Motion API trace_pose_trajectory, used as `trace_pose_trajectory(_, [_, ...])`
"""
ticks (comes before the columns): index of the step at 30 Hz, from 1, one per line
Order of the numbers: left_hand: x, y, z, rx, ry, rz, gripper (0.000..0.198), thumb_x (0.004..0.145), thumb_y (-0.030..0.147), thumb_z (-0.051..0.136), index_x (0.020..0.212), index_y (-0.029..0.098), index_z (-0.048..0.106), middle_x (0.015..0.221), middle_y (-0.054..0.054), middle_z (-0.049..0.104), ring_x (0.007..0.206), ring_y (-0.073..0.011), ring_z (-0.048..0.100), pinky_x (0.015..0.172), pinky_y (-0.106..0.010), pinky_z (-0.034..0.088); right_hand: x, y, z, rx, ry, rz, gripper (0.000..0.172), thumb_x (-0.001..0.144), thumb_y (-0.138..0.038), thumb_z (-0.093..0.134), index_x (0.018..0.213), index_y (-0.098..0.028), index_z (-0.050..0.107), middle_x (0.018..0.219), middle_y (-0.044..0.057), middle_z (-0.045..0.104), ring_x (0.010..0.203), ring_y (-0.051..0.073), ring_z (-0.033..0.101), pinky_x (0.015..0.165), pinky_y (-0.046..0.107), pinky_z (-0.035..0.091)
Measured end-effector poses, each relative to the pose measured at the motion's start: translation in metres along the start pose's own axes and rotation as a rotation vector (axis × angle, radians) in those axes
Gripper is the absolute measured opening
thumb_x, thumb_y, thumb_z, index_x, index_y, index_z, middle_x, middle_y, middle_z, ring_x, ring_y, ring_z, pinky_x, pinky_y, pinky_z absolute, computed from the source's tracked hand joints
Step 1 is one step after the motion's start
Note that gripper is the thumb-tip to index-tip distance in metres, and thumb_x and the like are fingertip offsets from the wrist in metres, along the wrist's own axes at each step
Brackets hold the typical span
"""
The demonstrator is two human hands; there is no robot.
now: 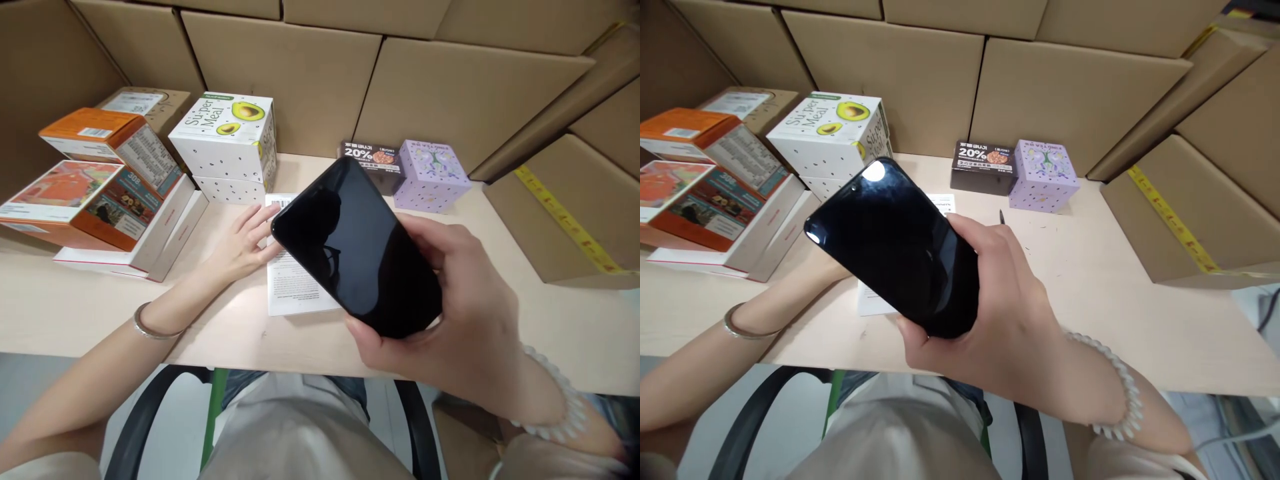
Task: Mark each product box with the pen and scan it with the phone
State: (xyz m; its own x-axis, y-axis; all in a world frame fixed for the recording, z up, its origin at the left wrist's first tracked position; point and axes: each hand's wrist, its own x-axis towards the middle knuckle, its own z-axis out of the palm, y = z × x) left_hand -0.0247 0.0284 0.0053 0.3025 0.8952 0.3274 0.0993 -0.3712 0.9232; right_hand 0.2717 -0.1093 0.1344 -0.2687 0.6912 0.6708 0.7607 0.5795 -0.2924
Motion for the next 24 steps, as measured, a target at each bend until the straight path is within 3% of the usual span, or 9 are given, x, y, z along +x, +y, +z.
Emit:
trace_pose_trajectory(3, [-0.002,0.008,0.002,0.145,-0.027,0.069,0.019,0.084,0.029,0.092,0.092,0.028,0.075,0.113,-0.005,0.077,0.155,-0.0381,0.056,0.147,-0.061,0.017,-0.001,0.004,0.003,0.001,-0.01,0.019,0.06,0.086,-0.036,0.07,0.142,-0.027,0.051,0.129,0.013,0.076,0.114,0.037,0.08,0.092,0.057,0.072])
trace_pose_trajectory(6, [-0.001,0.015,0.003,0.215,-0.031,0.1,0.02,0.083,0.038,0.092,0.084,0.03,0.074,0.107,-0.006,0.077,0.151,-0.0419,0.059,0.143,-0.066,0.026,0.0,0.009,0.006,-0.002,-0.021,0.067,0.065,0.084,-0.038,0.073,0.145,-0.031,0.05,0.134,0.01,0.076,0.116,0.037,0.079,0.093,0.058,0.07])
trace_pose_trajectory(11, [0.012,0.02,0.008,0.264,-0.075,0.136,0.024,0.088,0.052,0.087,0.087,0.031,0.075,0.116,-0.006,0.079,0.147,-0.0392,0.063,0.14,-0.064,0.033,0.006,0.014,0.009,0.0,-0.044,0.104,0.069,0.083,-0.044,0.077,0.145,-0.029,0.051,0.137,0.012,0.076,0.115,0.037,0.078,0.095,0.057,0.067])
trace_pose_trajectory(14, [0.024,0.021,0.015,0.251,-0.08,0.134,0.022,0.096,0.052,0.076,0.095,0.031,0.077,0.128,-0.007,0.079,0.143,-0.0362,0.065,0.141,-0.063,0.03,0.012,0.014,0.009,-0.022,-0.067,0.128,0.073,0.082,-0.046,0.08,0.146,-0.029,0.052,0.137,0.014,0.076,0.116,0.039,0.077,0.092,0.057,0.067])
trace_pose_trajectory(16, [0.031,0.018,0.018,0.22,-0.095,0.115,0.021,0.093,0.052,0.079,0.095,0.031,0.078,0.131,-0.008,0.078,0.145,-0.0371,0.063,0.142,-0.064,0.026,0.016,0.014,0.008,-0.025,-0.085,0.15,0.075,0.081,-0.047,0.082,0.146,-0.028,0.053,0.136,0.015,0.075,0.118,0.04,0.077,0.09,0.056,0.067])
trace_pose_trajectory(19, [0.038,0.009,0.017,0.169,-0.112,0.077,0.023,0.087,0.051,0.086,0.09,0.031,0.076,0.123,-0.009,0.078,0.147,-0.0386,0.061,0.141,-0.066,0.026,0.025,0.011,0.007,-0.025,-0.095,0.183,0.075,0.081,-0.046,0.084,0.147,-0.027,0.053,0.134,0.016,0.076,0.121,0.041,0.076,0.09,0.056,0.067])
trace_pose_trajectory(24, [0.041,-0.006,0.005,0.216,-0.161,0.103,0.021,0.09,0.05,0.084,0.093,0.03,0.077,0.106,-0.011,0.074,0.15,-0.0401,0.06,0.141,-0.069,0.022,0.034,0.01,0.006,-0.033,-0.095,0.209,0.073,0.083,-0.041,0.083,0.148,-0.027,0.053,0.135,0.016,0.076,0.124,0.042,0.074,0.094,0.059,0.067])
